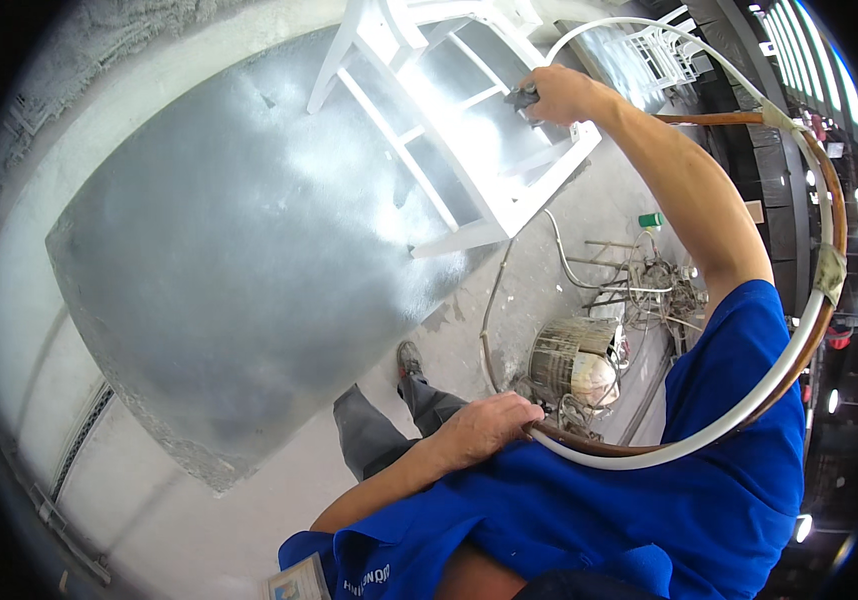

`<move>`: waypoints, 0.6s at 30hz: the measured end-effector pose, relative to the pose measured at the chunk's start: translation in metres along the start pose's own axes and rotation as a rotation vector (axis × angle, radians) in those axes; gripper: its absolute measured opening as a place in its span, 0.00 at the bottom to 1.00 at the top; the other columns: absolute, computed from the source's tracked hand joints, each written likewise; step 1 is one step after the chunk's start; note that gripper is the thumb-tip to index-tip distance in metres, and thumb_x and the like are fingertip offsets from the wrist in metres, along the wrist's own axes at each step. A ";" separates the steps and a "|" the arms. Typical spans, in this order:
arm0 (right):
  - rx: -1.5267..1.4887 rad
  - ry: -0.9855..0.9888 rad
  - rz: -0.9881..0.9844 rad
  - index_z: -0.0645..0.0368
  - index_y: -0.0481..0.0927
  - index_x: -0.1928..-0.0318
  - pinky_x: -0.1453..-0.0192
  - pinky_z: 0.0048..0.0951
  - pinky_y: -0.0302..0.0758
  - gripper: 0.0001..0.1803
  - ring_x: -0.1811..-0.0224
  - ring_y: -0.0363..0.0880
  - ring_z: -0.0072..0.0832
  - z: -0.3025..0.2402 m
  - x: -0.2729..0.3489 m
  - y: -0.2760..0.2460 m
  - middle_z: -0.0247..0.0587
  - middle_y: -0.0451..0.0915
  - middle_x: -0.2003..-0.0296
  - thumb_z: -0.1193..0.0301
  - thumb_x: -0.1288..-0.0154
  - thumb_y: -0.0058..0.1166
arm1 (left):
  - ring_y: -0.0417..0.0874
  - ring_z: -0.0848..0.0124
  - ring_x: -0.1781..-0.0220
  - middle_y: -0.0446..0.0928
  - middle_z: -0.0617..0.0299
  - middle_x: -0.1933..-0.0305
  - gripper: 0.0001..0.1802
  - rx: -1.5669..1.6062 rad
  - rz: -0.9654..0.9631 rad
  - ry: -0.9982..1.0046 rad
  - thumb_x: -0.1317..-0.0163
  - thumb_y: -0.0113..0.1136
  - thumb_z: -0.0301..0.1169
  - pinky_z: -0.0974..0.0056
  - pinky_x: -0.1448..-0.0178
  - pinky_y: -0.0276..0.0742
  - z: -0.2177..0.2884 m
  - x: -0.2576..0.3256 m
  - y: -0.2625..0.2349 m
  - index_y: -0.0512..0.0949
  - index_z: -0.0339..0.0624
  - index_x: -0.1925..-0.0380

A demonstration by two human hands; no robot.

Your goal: The person uses a spray gun to apply white paint to wooden chairs in a workshop. They dip the spray gun into a paint bucket, then systematically coat the legs, seat, and backrest of each chair, moving between multiple chairs placed on the floor.

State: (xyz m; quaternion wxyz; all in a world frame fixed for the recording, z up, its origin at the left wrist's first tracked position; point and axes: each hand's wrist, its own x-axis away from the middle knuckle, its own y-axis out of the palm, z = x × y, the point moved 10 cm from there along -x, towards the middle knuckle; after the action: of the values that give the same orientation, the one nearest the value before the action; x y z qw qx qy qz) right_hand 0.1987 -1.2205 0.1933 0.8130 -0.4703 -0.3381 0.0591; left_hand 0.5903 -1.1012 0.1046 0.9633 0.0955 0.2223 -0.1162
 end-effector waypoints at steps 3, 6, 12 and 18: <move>0.100 -0.051 0.138 0.55 0.88 0.49 0.55 0.41 0.85 0.19 0.57 0.88 0.42 -0.019 -0.004 -0.018 0.45 0.88 0.55 0.74 0.40 0.54 | 0.84 0.51 0.48 0.82 0.52 0.50 0.19 0.009 0.010 -0.011 0.37 0.63 0.25 0.54 0.44 0.82 -0.002 0.016 -0.012 0.77 0.41 0.45; 0.250 -0.051 0.276 0.49 0.87 0.47 0.53 0.45 0.85 0.22 0.55 0.88 0.43 -0.028 -0.003 -0.031 0.41 0.88 0.53 0.78 0.40 0.50 | 0.84 0.51 0.48 0.82 0.52 0.50 0.19 -0.003 0.006 0.015 0.36 0.63 0.26 0.54 0.44 0.82 0.001 0.022 -0.021 0.78 0.41 0.45; 0.165 0.019 0.261 0.47 0.87 0.46 0.56 0.41 0.84 0.24 0.57 0.88 0.40 -0.037 -0.014 -0.032 0.41 0.88 0.56 0.77 0.41 0.51 | 0.85 0.52 0.48 0.83 0.52 0.50 0.20 -0.032 -0.053 0.009 0.36 0.64 0.26 0.55 0.44 0.83 0.004 0.034 -0.033 0.78 0.41 0.43; -0.081 0.042 0.172 0.46 0.87 0.43 0.56 0.40 0.83 0.20 0.61 0.87 0.38 -0.016 0.013 -0.035 0.46 0.87 0.67 0.65 0.35 0.59 | 0.86 0.52 0.49 0.83 0.52 0.49 0.21 -0.049 -0.021 0.013 0.36 0.65 0.27 0.55 0.45 0.84 0.017 0.035 -0.043 0.78 0.41 0.42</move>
State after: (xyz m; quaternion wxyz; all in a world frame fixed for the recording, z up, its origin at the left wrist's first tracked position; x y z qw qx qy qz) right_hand 0.2105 -1.2465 0.2227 0.7921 -0.5313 -0.2816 0.1051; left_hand 0.6163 -1.1530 0.0986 0.9626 0.0704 0.2324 -0.1202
